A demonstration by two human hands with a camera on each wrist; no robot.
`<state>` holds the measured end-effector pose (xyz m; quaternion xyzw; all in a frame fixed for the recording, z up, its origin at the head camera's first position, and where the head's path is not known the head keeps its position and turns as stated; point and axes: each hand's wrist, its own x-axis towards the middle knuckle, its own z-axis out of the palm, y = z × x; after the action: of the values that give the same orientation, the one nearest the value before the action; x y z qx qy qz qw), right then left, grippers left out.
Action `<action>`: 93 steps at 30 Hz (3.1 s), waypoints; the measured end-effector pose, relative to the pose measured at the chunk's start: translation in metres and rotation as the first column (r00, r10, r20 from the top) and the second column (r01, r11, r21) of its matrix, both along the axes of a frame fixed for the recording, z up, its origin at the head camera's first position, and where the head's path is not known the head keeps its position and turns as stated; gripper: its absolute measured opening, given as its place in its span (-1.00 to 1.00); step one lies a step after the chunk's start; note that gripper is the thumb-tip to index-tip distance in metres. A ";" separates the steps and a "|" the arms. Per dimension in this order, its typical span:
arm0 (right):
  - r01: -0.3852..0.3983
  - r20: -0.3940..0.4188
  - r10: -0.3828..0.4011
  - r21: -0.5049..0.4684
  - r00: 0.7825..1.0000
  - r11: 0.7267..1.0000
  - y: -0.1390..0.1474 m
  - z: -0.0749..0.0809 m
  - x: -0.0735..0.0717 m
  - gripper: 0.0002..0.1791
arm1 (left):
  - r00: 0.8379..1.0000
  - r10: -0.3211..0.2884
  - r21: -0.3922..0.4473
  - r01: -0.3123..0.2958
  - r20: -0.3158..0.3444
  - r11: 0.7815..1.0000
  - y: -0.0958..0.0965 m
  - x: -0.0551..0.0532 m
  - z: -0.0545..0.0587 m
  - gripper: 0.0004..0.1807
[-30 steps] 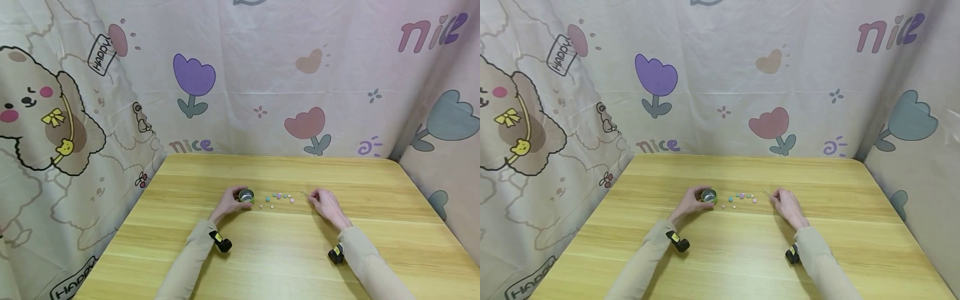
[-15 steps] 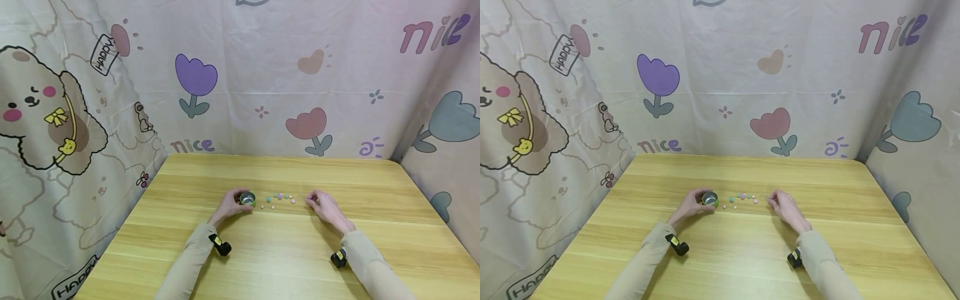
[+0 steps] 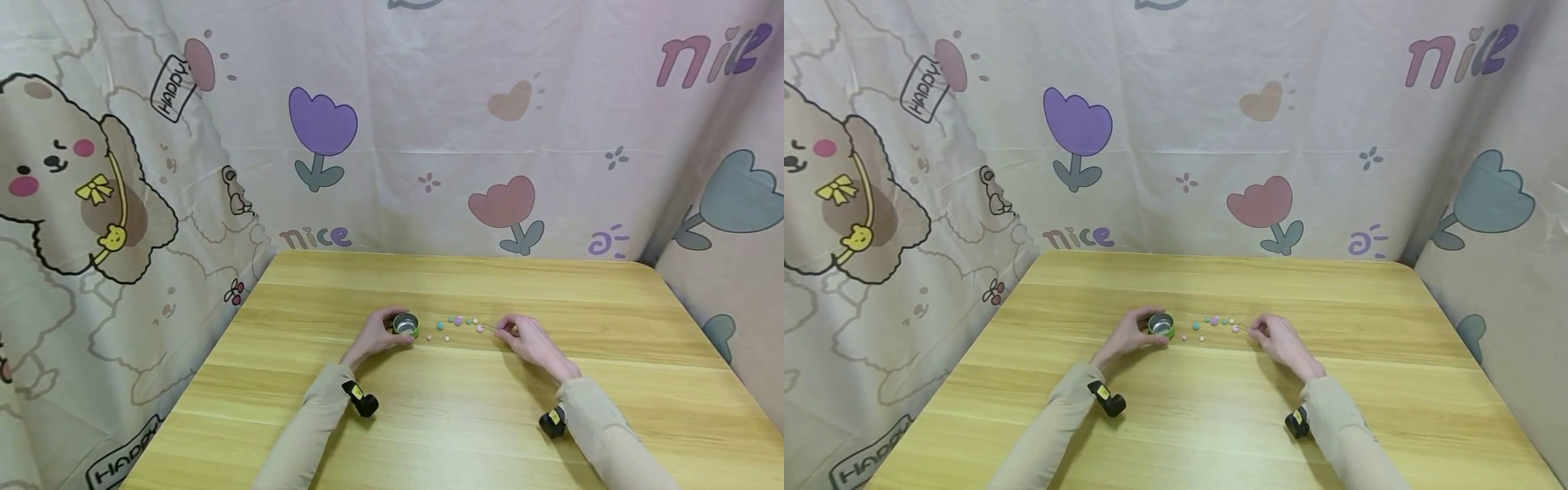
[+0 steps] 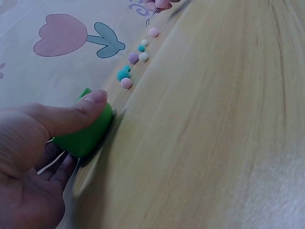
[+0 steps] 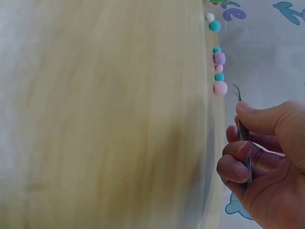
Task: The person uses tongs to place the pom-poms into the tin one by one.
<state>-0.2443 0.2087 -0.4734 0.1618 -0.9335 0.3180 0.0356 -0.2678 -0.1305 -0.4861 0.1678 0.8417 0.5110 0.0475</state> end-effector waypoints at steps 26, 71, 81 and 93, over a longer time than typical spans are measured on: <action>-0.015 0.019 0.015 0.034 1.000 0.999 -0.005 0.001 -0.003 -0.95 | 1.000 0.004 -0.004 -0.004 0.012 1.000 0.000 0.000 -0.001 -0.32; -0.044 -0.047 0.042 -0.043 0.998 0.998 -0.029 0.022 0.006 -0.95 | 1.000 0.011 -0.015 -0.010 0.023 1.000 0.001 0.003 0.002 -0.32; -0.069 -0.032 0.067 -0.054 0.997 0.996 -0.046 0.031 0.008 -0.95 | 1.000 0.009 -0.010 -0.009 0.022 1.000 0.001 0.002 0.000 -0.31; -0.131 -0.061 0.128 -0.052 0.990 0.990 -0.074 0.038 0.006 -0.96 | 1.000 -0.016 0.001 0.016 0.010 1.000 -0.003 0.002 -0.001 -0.32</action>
<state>-0.2384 0.1345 -0.4350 0.2299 -0.9104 0.3409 0.0461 -0.2657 -0.1336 -0.4869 0.1719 0.8400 0.5117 0.0556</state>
